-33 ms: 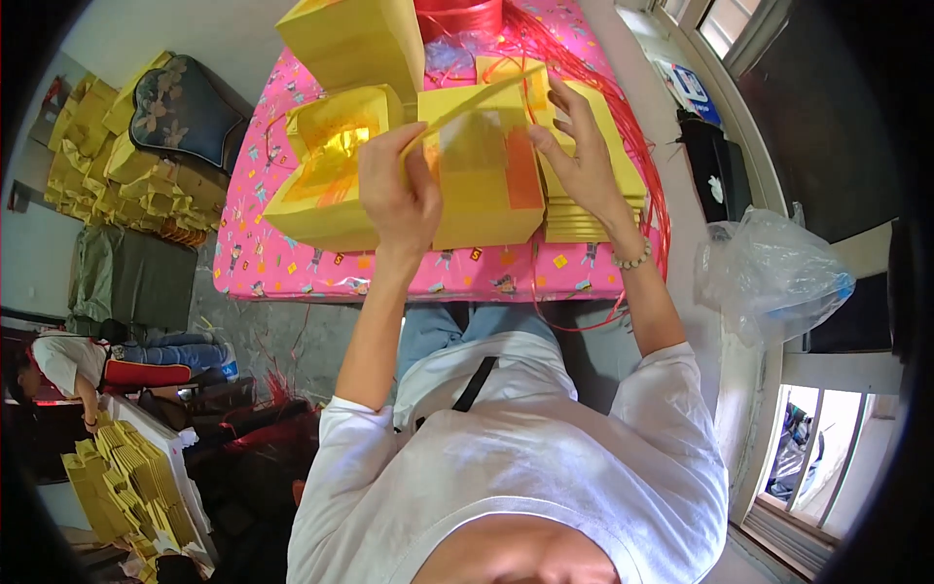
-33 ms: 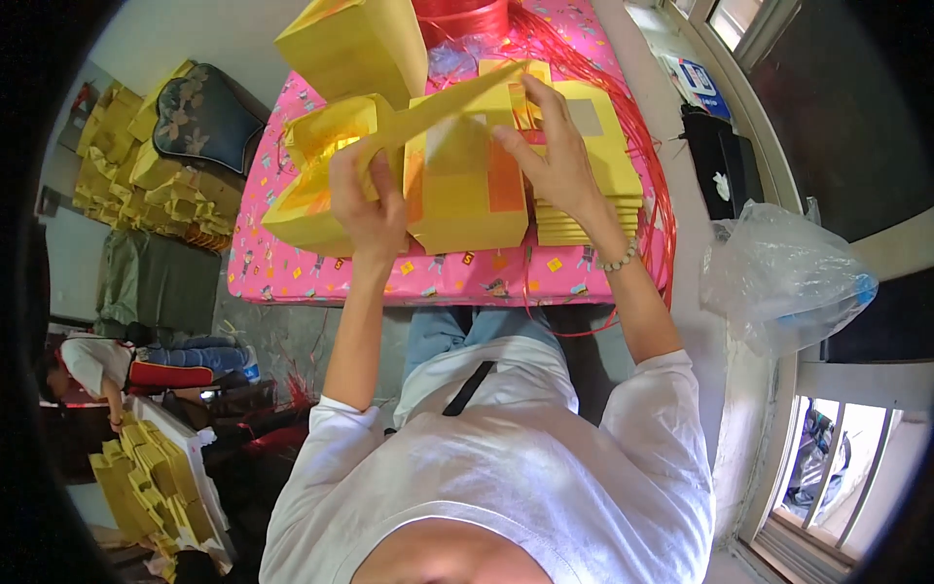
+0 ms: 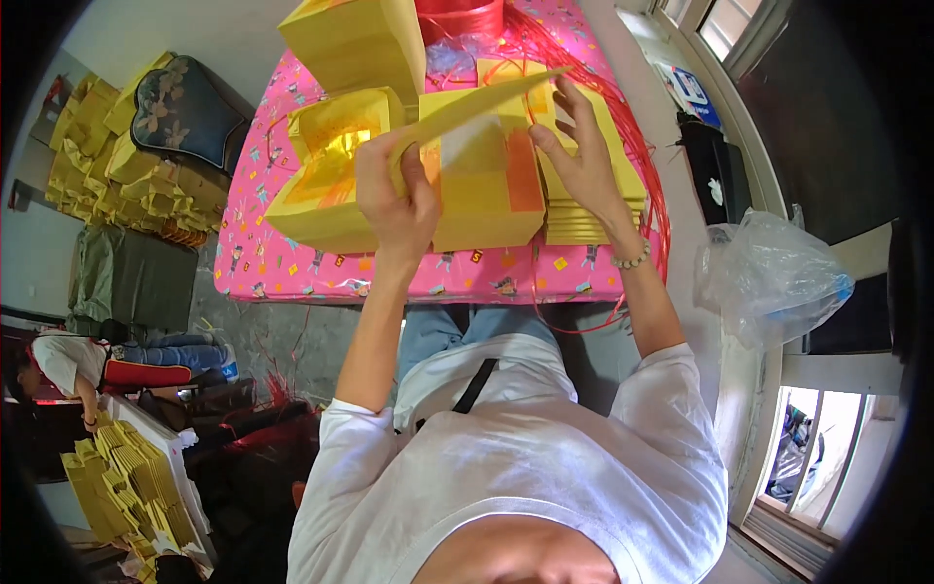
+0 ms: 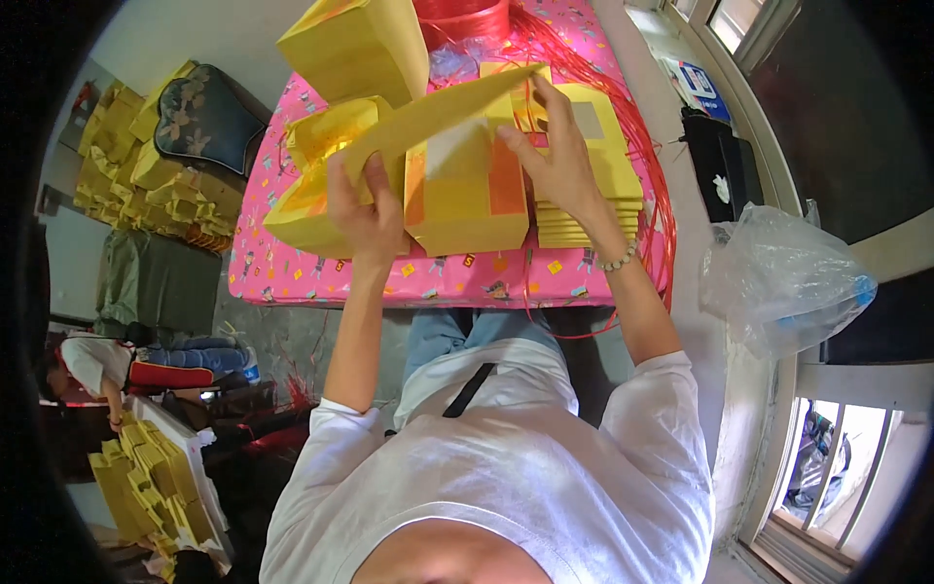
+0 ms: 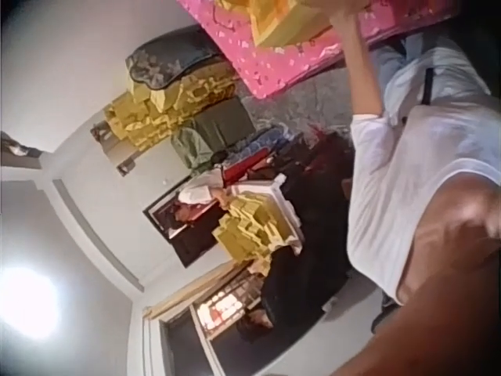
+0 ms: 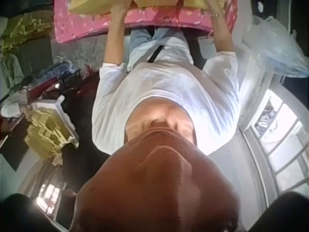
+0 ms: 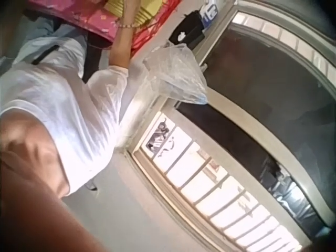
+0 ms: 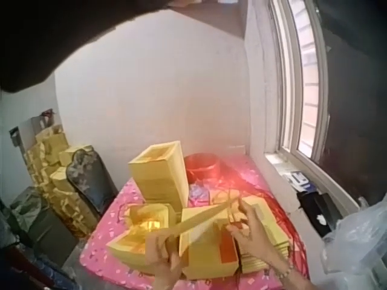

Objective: Folding and stacking sheets of yellow joss paper.

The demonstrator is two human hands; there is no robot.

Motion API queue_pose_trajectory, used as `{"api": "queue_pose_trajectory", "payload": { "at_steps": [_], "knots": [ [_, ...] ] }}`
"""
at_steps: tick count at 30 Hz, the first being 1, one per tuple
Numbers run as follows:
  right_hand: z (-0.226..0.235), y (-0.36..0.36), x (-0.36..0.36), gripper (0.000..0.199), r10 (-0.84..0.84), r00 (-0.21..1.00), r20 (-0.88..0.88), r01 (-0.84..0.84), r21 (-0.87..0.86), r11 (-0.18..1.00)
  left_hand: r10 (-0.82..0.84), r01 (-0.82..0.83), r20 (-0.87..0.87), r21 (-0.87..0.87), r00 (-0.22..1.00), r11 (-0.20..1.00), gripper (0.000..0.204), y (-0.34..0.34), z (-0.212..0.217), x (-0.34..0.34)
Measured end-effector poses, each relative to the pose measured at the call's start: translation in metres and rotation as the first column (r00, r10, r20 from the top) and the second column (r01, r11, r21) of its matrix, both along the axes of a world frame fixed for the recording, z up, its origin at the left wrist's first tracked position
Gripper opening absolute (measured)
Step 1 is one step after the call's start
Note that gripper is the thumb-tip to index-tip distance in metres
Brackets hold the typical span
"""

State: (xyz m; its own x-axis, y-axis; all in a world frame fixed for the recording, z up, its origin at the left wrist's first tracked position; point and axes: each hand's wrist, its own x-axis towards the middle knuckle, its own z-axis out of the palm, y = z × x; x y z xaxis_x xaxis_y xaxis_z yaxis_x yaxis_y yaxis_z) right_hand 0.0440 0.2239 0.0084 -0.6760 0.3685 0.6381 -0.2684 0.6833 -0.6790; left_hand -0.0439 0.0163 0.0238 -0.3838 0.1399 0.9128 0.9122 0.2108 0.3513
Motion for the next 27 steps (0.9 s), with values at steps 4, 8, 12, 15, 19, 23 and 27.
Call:
{"api": "queue_pose_trajectory", "payload": {
  "at_steps": [4,8,12,15,19,23,27],
  "knots": [
    [-0.004,0.004,-0.012,0.071,0.021,0.998,-0.056,-0.027,-0.096,0.995,-0.386,0.238,0.383,0.379,0.839,0.894,0.014,-0.004,-0.003,0.002],
    [-0.012,0.008,-0.013,0.063,0.176,0.977,-0.120,-0.204,-0.278,0.939,-0.572,0.348,0.410,0.501,0.711,0.792,0.022,0.000,-0.017,-0.006],
    [-0.013,0.007,-0.014,0.040,0.266,0.947,-0.182,-0.318,-0.387,0.866,-0.628,0.403,0.446,0.502,0.638,0.765,0.031,0.000,-0.038,-0.014],
    [-0.018,0.014,-0.012,0.034,0.263,0.956,-0.132,-0.294,-0.391,0.872,-0.641,0.405,0.463,0.513,0.611,0.757,0.031,0.002,-0.039,-0.014],
    [-0.009,0.003,-0.006,0.036,0.106,0.984,-0.145,-0.169,-0.537,0.827,-0.634,0.419,0.471,0.486,0.613,0.767,0.029,-0.001,-0.041,-0.022],
    [-0.010,0.001,-0.005,0.034,0.059,0.988,-0.145,-0.129,-0.544,0.829,-0.634,0.475,0.441,0.425,0.635,0.771,0.027,-0.003,-0.043,-0.023],
    [-0.008,-0.004,-0.007,0.030,0.088,0.976,-0.200,-0.189,-0.571,0.799,-0.601,0.443,0.448,0.412,0.662,0.796,0.027,-0.003,-0.041,-0.022]
  ]
}}
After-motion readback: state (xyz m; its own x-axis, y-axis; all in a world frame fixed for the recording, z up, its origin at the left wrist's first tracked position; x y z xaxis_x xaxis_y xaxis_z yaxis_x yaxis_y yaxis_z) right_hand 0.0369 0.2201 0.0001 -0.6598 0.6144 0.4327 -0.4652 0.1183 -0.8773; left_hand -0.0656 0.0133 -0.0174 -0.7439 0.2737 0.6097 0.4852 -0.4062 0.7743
